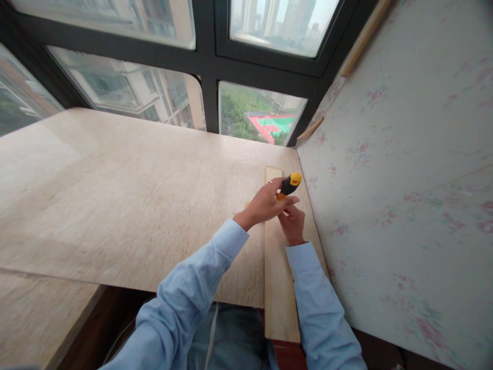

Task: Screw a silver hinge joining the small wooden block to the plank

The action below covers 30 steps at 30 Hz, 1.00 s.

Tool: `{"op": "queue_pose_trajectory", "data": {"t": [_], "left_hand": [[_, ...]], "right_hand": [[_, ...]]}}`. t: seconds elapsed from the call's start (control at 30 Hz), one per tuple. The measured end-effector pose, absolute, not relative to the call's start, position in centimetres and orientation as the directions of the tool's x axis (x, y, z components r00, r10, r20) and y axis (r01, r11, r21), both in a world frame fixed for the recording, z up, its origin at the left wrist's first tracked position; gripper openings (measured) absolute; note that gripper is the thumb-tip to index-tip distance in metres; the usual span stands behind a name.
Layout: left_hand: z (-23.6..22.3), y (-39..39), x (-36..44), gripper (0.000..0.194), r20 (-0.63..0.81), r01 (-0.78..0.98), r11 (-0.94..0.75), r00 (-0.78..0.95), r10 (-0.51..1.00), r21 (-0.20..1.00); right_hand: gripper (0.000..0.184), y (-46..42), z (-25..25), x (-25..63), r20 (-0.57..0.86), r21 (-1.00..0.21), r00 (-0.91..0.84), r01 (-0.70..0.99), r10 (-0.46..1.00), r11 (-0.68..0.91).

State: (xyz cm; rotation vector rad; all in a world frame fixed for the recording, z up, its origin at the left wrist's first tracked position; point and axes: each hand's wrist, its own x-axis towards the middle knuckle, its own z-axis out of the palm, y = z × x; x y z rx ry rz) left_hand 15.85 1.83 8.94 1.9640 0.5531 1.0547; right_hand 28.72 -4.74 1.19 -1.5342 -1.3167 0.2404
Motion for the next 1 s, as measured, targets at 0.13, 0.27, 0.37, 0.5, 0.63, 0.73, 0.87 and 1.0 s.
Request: {"op": "queue_pose_trajectory", "data": {"t": [0.13,0.27,0.37,0.5,0.63,0.73,0.87,1.0], "left_hand": [[8.5,1.7,15.6,0.048,0.474,-0.117,-0.501,0.558,0.681,0.857],[8.2,1.9,15.4,0.049,0.47,-0.107,-0.5,0.55,0.69,0.859],[8.4,2.0,15.3,0.041,0.437,-0.065,-0.487,0.553,0.709,0.871],[8.6,2.0,15.3,0.038,0.408,-0.016,-0.48,0.553,0.727,0.877],[8.5,2.1,15.4,0.043,0.43,0.046,-0.533,0.534,0.728,0.845],[8.5,1.9,15.4,0.043,0.452,0.017,-0.544,0.537,0.713,0.839],[8.5,1.6,15.3,0.034,0.449,-0.087,-0.495,0.575,0.684,0.864],[8.3,1.8,15.3,0.038,0.443,-0.088,-0.483,0.563,0.697,0.871]], "right_hand": [[0.029,-4.8,1.4,28.9,0.45,-0.766,0.265,0.606,0.853,0.216],[0.032,-4.6,0.9,29.2,0.464,-0.766,0.199,0.579,0.863,0.278],[0.032,-4.4,0.5,29.1,0.464,-0.783,0.179,0.541,0.867,0.307],[0.032,-4.4,0.3,28.9,0.44,-0.81,0.321,0.544,0.839,0.217],[0.028,-4.6,0.6,28.9,0.435,-0.793,0.394,0.593,0.81,0.137],[0.029,-4.7,0.9,29.0,0.45,-0.754,0.336,0.64,0.827,0.15],[0.033,-4.8,1.4,29.0,0.45,-0.728,0.24,0.657,0.86,0.197],[0.037,-4.8,1.4,28.8,0.447,-0.727,0.222,0.654,0.866,0.208]]}}
